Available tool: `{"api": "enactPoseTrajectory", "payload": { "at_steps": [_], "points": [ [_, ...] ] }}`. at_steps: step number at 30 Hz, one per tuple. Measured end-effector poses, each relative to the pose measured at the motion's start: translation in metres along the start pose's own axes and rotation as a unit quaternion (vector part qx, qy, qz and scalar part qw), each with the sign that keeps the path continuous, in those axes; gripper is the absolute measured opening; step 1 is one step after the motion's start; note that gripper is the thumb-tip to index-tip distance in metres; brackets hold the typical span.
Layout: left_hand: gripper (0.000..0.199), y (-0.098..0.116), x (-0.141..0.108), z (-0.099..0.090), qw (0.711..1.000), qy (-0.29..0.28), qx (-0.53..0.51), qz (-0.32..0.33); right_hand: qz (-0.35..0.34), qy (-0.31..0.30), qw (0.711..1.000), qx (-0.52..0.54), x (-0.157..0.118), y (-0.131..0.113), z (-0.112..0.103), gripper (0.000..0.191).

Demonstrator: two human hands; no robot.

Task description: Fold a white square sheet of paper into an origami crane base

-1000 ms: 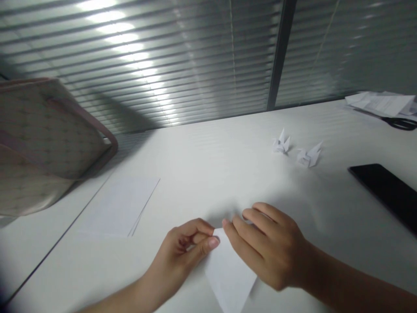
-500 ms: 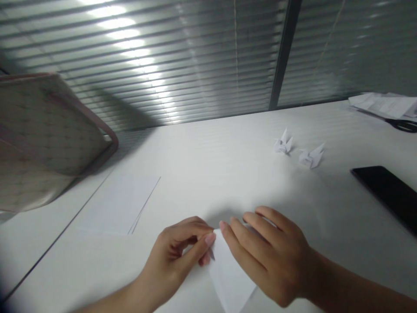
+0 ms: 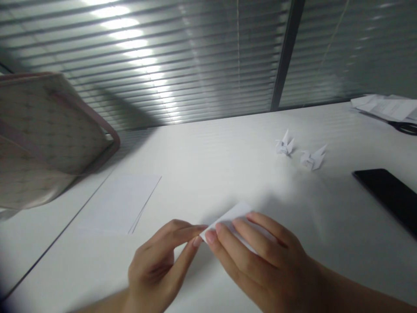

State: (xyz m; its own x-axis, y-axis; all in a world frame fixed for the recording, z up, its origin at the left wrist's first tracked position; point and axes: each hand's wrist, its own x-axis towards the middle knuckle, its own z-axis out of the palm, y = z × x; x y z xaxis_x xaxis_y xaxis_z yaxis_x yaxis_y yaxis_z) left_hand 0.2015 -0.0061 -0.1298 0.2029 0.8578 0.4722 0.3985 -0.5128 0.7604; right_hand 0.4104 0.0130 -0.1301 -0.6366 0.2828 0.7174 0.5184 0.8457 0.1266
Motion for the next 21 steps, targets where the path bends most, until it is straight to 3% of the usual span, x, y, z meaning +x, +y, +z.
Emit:
{"api": "enactPoseTrajectory", "payload": {
  "at_steps": [7, 13, 21],
  "points": [
    [0.038, -0.003, 0.0, -0.005, 0.998, 0.001, 0.035, 0.047, 0.0, -0.028, 0.999, 0.021, -0.014, 0.0, 0.012, 0.041],
    [0.031, -0.006, 0.003, -0.004, 0.997, 0.005, 0.016, 0.075, 0.019, -0.029, 0.999, 0.026, -0.01, 0.001, 0.018, 0.044],
    [0.024, -0.008, 0.001, -0.003, 1.0, 0.001, -0.006, 0.006, 0.025, -0.068, 0.992, 0.102, -0.006, 0.003, 0.018, 0.046]
  ]
}}
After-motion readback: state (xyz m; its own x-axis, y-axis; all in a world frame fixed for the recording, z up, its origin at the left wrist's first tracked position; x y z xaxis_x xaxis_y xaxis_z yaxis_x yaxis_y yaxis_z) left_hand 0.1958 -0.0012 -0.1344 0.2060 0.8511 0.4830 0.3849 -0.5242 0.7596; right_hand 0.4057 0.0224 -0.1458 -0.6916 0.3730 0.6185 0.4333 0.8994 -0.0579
